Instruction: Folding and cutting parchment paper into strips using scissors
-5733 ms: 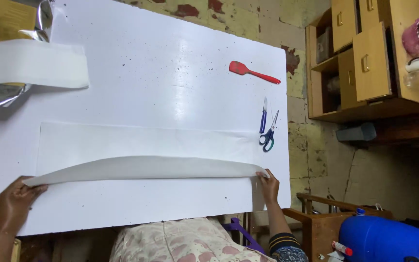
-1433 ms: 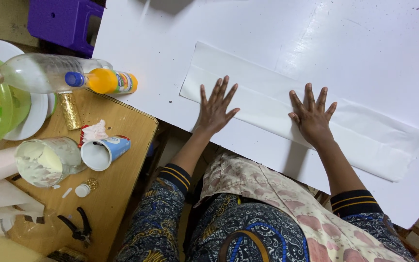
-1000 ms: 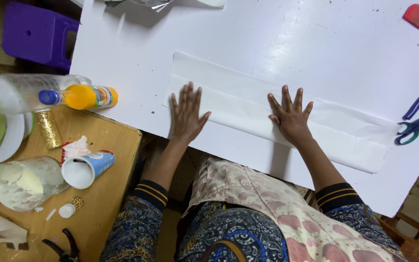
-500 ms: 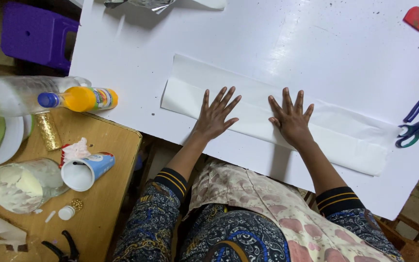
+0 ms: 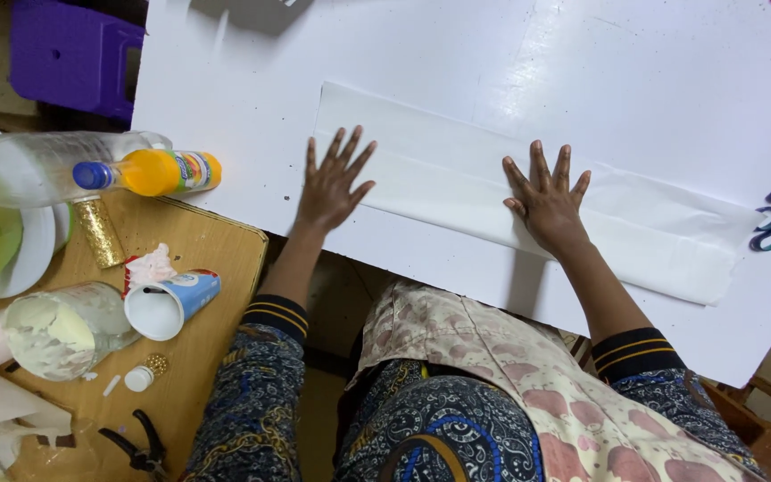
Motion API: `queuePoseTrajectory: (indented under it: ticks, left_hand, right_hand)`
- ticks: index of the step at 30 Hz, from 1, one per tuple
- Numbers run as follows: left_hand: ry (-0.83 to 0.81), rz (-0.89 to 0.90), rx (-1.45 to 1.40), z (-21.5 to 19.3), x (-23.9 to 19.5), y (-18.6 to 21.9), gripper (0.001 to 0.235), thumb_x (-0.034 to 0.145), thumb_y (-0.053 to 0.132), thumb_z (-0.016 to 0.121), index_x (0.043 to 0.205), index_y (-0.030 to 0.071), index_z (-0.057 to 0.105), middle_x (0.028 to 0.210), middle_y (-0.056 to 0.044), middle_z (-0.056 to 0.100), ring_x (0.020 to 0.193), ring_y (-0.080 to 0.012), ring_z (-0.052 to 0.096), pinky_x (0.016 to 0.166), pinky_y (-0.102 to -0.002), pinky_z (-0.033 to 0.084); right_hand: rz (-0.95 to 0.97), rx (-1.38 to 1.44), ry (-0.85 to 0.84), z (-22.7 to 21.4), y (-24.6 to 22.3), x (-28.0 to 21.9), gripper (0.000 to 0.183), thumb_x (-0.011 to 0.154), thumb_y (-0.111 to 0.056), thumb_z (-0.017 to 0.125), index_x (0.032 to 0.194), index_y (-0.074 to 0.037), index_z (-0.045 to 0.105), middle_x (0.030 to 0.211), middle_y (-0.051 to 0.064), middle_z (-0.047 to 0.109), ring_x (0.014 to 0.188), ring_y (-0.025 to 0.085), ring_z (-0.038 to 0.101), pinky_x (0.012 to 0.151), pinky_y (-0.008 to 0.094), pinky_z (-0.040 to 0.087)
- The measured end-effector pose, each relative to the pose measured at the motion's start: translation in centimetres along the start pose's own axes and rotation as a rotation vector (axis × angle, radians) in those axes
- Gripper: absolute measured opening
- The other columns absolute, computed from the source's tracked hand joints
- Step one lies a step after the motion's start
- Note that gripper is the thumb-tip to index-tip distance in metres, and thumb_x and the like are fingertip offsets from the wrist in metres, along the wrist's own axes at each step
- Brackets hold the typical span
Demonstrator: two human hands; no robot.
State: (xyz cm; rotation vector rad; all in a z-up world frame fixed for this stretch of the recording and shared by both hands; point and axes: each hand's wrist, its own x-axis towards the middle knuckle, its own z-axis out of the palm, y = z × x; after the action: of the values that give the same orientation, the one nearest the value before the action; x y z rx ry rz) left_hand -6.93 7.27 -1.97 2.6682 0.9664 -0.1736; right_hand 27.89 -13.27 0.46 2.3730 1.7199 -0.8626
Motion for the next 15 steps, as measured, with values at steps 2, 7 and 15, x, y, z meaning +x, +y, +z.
queuePoseTrajectory:
  ticks: [2,7,15]
  left_hand:
    - [0.018,-0.04,-0.004,-0.8,-0.6,-2.0,0.064,0.109,0.061,0.025,0.167,0.034,0.019,0.176,-0.003,0.011,0.161,-0.0282,0.013,0.124,-0.065,0.001]
    - [0.067,-0.066,0.043,-2.7,-0.7,0.3,0.071,0.109,0.057,0.034,0.168,0.021,0.019,0.176,-0.011,0.011,0.161,-0.033,0.008,0.121,-0.071,-0.007]
    - [0.1,0.373,-0.168,3.7,5.1,17.3,0.069,0.109,0.055,0.037,0.166,0.02,0.026,0.173,-0.005,0.022,0.159,-0.0262,0.02,0.126,-0.061,0.003]
  right_hand:
    - [-0.006,0.0,0.011,0.2,0.2,0.1,0.063,0.103,-0.062,0.028,0.162,-0.055,0.006,0.174,-0.003,-0.013,0.153,0.041,-0.022,0.114,0.079,-0.005]
    - [-0.03,-0.04,0.05,0.7,0.7,0.0,0.065,0.103,-0.063,0.029,0.163,-0.05,0.011,0.175,0.004,-0.006,0.154,0.048,-0.014,0.113,0.082,0.0]
    - [-0.088,-0.014,0.111,1.7,1.5,0.2,0.067,0.101,-0.069,0.026,0.165,-0.047,0.016,0.175,0.005,-0.004,0.153,0.052,-0.013,0.11,0.086,0.003]
